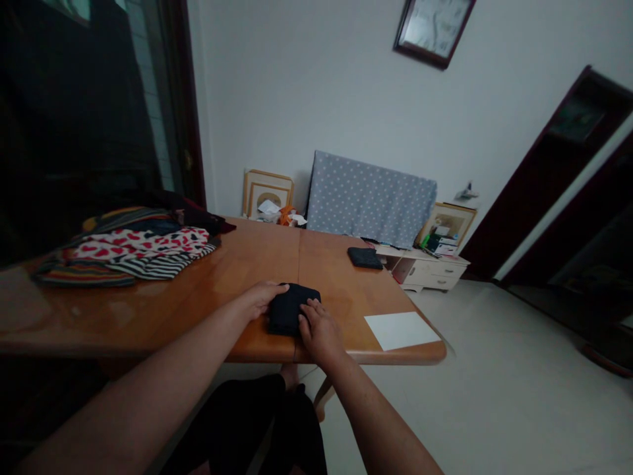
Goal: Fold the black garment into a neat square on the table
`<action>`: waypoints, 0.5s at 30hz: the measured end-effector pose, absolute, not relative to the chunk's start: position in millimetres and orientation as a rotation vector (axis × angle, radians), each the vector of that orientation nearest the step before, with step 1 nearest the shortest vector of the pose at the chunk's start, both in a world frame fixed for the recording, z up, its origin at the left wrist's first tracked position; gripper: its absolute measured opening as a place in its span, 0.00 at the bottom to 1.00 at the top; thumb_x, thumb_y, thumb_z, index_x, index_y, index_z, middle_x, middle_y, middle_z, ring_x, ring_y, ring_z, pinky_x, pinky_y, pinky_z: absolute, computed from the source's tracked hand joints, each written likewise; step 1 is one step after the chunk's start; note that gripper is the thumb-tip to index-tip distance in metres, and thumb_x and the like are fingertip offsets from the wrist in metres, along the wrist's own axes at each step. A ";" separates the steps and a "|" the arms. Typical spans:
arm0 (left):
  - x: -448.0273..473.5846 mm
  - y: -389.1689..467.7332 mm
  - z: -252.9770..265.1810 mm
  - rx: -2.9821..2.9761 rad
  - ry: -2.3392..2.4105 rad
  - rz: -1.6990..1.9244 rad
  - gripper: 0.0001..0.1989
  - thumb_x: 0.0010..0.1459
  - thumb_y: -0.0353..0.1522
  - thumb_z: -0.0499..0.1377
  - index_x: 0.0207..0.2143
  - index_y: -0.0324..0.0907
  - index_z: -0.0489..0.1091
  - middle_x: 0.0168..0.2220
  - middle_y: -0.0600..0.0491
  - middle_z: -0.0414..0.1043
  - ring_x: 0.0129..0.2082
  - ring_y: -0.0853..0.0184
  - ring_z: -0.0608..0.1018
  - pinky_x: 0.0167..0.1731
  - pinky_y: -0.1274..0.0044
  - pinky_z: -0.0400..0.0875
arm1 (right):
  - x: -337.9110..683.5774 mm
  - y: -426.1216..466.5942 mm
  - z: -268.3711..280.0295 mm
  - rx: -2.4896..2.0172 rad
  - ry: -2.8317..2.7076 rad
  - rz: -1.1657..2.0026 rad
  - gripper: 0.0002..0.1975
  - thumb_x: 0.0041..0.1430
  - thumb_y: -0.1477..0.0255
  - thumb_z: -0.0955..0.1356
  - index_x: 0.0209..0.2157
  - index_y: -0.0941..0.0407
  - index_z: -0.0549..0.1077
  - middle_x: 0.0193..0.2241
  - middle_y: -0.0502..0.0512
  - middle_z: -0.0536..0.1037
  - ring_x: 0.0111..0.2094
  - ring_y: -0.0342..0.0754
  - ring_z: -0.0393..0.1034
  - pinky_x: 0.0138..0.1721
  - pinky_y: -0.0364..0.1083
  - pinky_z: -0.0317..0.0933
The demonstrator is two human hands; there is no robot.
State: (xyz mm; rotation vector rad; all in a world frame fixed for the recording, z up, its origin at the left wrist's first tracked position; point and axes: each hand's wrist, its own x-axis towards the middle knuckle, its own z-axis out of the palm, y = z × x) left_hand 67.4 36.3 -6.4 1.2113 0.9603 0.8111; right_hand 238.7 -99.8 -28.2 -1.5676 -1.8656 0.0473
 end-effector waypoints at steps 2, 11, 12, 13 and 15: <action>68.6 34.4 -1.8 1.203 0.974 0.797 0.12 0.54 0.34 0.68 0.39 0.39 0.74 0.33 0.45 0.79 0.32 0.60 0.79 0.34 0.72 0.73 | 240.4 -99.9 -28.4 -1.561 -1.861 0.064 0.21 0.68 0.66 0.63 0.58 0.57 0.75 0.61 0.66 0.72 0.65 0.58 0.64 0.64 0.59 0.59; 67.3 11.3 4.2 1.410 0.882 1.018 0.11 0.56 0.31 0.65 0.42 0.40 0.72 0.42 0.46 0.77 0.37 0.64 0.78 0.39 0.74 0.73 | 262.2 -93.3 -18.9 -1.464 -1.445 0.419 0.27 0.61 0.60 0.70 0.60 0.52 0.71 0.60 0.61 0.73 0.61 0.58 0.68 0.63 0.60 0.60; 66.3 8.8 4.8 1.432 0.846 1.044 0.12 0.56 0.32 0.65 0.43 0.40 0.72 0.43 0.46 0.77 0.39 0.63 0.78 0.40 0.75 0.73 | 264.5 -92.8 -17.0 -1.449 -1.330 0.498 0.30 0.60 0.59 0.71 0.62 0.52 0.69 0.62 0.62 0.72 0.62 0.58 0.67 0.63 0.60 0.60; 65.3 6.1 5.7 1.443 0.806 1.066 0.13 0.56 0.33 0.66 0.43 0.41 0.72 0.43 0.46 0.77 0.41 0.63 0.78 0.41 0.75 0.72 | 266.2 -92.8 -14.8 -1.429 -1.233 0.582 0.33 0.58 0.58 0.73 0.62 0.53 0.68 0.63 0.64 0.70 0.62 0.58 0.66 0.63 0.60 0.60; 63.3 0.2 8.9 1.441 0.733 1.092 0.15 0.55 0.35 0.67 0.44 0.42 0.72 0.45 0.47 0.76 0.44 0.61 0.77 0.44 0.74 0.72 | 267.1 -94.4 -9.4 -1.360 -1.122 0.755 0.38 0.54 0.58 0.75 0.64 0.54 0.65 0.63 0.65 0.69 0.63 0.57 0.65 0.65 0.59 0.58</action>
